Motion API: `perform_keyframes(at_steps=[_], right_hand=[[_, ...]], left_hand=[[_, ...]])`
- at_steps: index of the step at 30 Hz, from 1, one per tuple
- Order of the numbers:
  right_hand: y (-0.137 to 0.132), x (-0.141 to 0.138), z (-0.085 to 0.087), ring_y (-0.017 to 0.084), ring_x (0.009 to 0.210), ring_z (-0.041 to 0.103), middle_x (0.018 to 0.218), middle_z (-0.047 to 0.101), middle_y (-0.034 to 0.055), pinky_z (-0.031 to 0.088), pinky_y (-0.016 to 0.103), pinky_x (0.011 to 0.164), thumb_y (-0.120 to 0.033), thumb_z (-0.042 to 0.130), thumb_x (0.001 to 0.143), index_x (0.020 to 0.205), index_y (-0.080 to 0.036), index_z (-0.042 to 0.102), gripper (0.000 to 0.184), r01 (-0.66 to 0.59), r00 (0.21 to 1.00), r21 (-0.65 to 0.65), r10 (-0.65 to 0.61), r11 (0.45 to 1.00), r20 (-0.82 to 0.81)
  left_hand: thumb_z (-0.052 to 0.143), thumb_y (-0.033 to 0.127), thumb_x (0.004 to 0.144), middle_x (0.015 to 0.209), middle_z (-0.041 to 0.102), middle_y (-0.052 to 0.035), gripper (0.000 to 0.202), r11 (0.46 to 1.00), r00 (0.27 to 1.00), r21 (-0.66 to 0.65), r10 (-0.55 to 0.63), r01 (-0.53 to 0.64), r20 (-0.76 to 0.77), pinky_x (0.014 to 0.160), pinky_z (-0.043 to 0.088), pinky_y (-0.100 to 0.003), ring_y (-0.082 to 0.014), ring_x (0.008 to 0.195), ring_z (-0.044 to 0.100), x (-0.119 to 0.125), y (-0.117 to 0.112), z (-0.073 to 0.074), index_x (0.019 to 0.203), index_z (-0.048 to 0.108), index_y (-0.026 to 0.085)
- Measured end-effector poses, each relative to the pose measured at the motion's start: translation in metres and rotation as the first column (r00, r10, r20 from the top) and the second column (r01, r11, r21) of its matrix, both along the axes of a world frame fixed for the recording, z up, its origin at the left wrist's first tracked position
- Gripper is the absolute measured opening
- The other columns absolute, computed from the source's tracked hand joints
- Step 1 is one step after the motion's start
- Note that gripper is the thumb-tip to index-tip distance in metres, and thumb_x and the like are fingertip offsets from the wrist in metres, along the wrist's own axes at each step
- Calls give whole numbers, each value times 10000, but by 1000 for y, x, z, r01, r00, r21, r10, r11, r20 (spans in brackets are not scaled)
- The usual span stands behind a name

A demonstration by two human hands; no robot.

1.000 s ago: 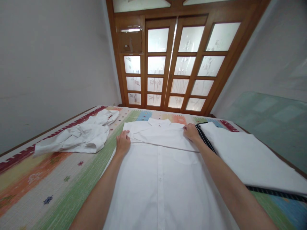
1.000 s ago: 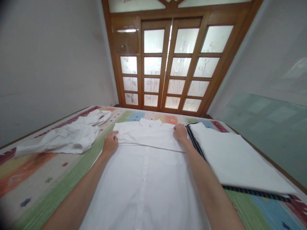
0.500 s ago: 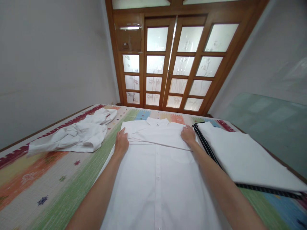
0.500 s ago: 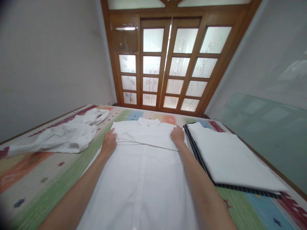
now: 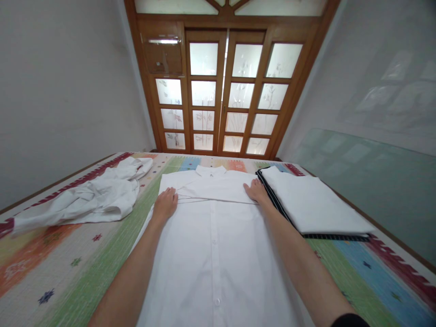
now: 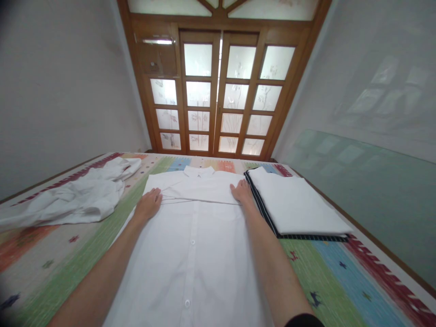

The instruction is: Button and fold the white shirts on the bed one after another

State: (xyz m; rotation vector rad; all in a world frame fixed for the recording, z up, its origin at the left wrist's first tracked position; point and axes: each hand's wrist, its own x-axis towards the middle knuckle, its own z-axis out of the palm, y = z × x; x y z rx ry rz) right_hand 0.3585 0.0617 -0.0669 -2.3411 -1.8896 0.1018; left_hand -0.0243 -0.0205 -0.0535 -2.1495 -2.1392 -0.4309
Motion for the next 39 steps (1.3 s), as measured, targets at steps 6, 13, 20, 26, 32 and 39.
perform_keyframes(at_steps=[6, 13, 20, 26, 32, 39], right_hand=[[-1, 1, 2, 300, 1433, 239, 1528, 288, 254, 150, 400, 1170, -373, 285, 969, 1447, 82, 310, 661, -71, 994, 23, 68, 997, 84], [13, 1, 4, 275, 1440, 233, 1539, 265, 248, 159, 341, 1169, -363, 272, 971, 1457, 95, 269, 668, -103, 994, -4, 103, 995, 37], [25, -2, 5, 297, 1455, 174, 1561, 191, 256, 146, 360, 1177, -503, 276, 958, 1477, 110, 200, 807, 40, 998, -33, -41, 999, -40], [27, -3, 4, 316, 1441, 216, 1551, 223, 255, 170, 382, 1171, -507, 289, 950, 1470, 106, 241, 805, 55, 998, 9, -54, 998, -23], [22, -6, 3, 320, 1436, 225, 1531, 251, 281, 144, 417, 1173, -433, 262, 969, 1444, 129, 275, 736, -11, 999, 33, 10, 999, 41], [-12, -1, -6, 301, 1432, 247, 1533, 266, 262, 172, 399, 1166, -386, 246, 988, 1464, 81, 255, 667, -189, 977, 41, 184, 981, 103]], left_hand=[[351, 251, 965, 1429, 507, -148, 431, 1000, 1000, -6, -8, 8, -28, 1133, 311, -367, -228, 1371, 416, -1, -2, -4, 1327, 523, 93], [345, 250, 965, 1431, 503, -156, 444, 1000, 1000, -23, -1, 0, -18, 1141, 301, -370, -224, 1381, 400, 0, -3, -1, 1342, 511, 84], [366, 251, 957, 1421, 519, -138, 427, 1000, 1000, -6, 16, -17, -9, 1140, 307, -366, -216, 1368, 421, 2, -3, -1, 1326, 534, 116], [356, 296, 956, 1439, 504, -133, 456, 999, 999, -25, 35, -35, 14, 1142, 284, -363, -220, 1380, 402, -1, -1, -4, 1350, 505, 120], [337, 317, 960, 1468, 469, -134, 472, 997, 998, -50, 58, -56, 22, 1143, 267, -388, -230, 1404, 362, -2, 0, -3, 1370, 482, 134], [295, 329, 972, 1495, 434, -127, 504, 996, 998, -67, 56, -56, 2, 1155, 240, -400, -244, 1422, 326, 0, -5, -1, 1398, 453, 111]])
